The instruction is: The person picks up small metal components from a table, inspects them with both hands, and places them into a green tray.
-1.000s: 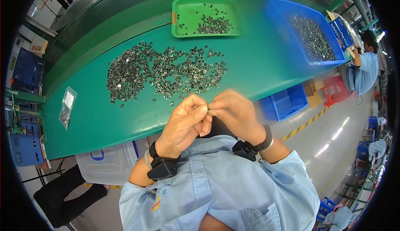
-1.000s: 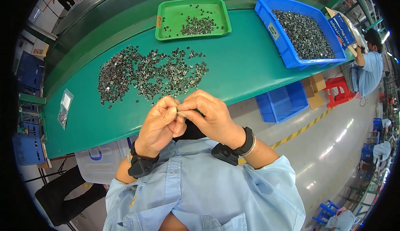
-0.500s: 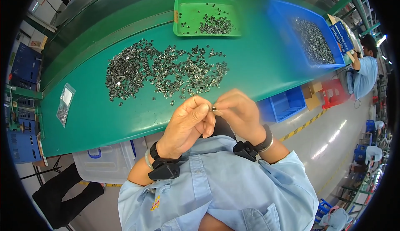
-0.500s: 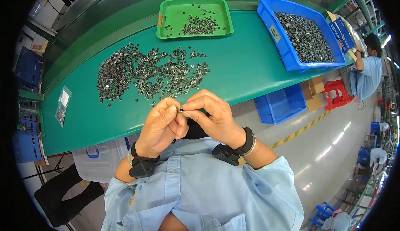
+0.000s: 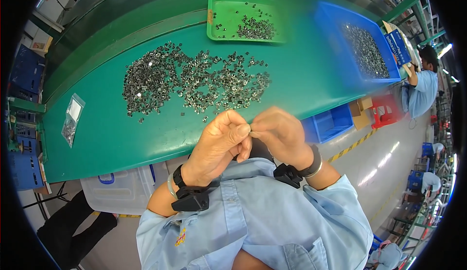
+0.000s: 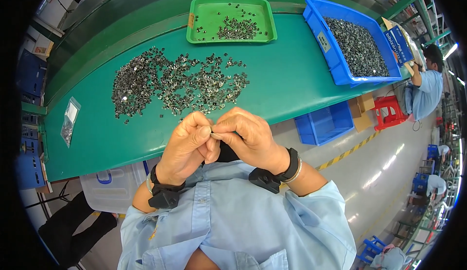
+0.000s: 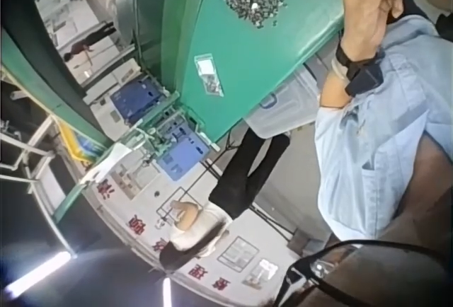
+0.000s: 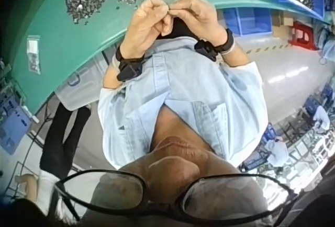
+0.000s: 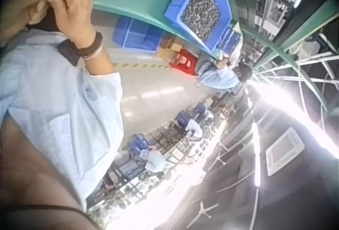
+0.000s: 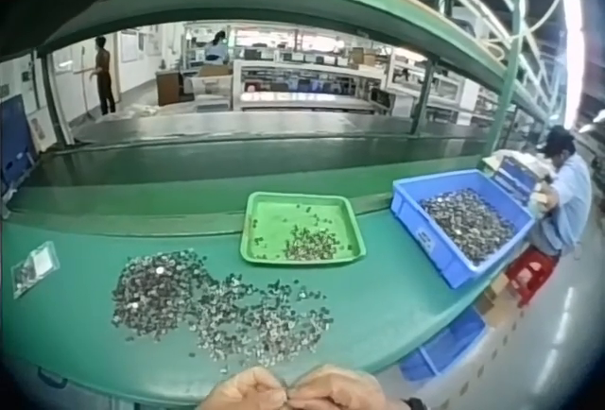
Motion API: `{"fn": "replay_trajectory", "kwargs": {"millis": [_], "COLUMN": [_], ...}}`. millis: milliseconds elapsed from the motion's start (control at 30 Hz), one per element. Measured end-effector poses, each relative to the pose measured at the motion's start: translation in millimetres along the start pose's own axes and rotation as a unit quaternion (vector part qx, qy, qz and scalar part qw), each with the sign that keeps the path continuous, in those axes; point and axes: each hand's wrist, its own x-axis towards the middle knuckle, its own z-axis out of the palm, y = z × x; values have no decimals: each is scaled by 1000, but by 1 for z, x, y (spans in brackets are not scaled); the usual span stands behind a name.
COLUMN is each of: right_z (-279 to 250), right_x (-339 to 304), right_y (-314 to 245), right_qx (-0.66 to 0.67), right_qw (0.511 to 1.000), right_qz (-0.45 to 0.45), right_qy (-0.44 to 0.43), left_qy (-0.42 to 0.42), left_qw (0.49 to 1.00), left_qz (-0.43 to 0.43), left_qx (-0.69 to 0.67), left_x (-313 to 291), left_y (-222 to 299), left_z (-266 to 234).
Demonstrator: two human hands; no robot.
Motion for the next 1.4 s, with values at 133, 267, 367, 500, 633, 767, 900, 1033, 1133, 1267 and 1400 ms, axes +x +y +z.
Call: {"fn": "replay_trajectory", "kwargs": {"millis": [133,267,367,500,633,767,900,1033,1133,1267,1400], "right_z": [1,3,2,1,-1,-8,-45,-77,-82,-85,-80], "right_x": [-3,-6,-7,-10,-9,1,49,115,140,114,89], "right_y": [3,7,9,11,12,16,34,61,85,98,86], "right_qx": [6,20,36,59,21,3,-60,-105,-134,-187,-275], "right_qw": [1000,999,998,997,999,998,988,972,983,972,934], "right_qz": [14,36,47,58,46,67,143,210,125,123,127], "right_qy": [-12,-8,6,8,6,-4,-18,-2,12,-76,-187], "left_qy": [33,24,21,24,43,65,70,57,47,33,13], "left_qw": [997,999,999,999,995,995,996,998,999,999,999], "left_qz": [-9,-32,-32,-25,-19,-7,12,9,-4,-19,-30], "left_qx": [72,19,11,27,93,81,54,28,4,-29,-37], "left_x": [-1,-3,-2,-1,3,9,11,12,13,13,12], "left_y": [7,7,9,7,5,4,5,5,6,9,10], "left_z": [1,3,5,6,6,6,-5,-10,-15,-21,-24]}}
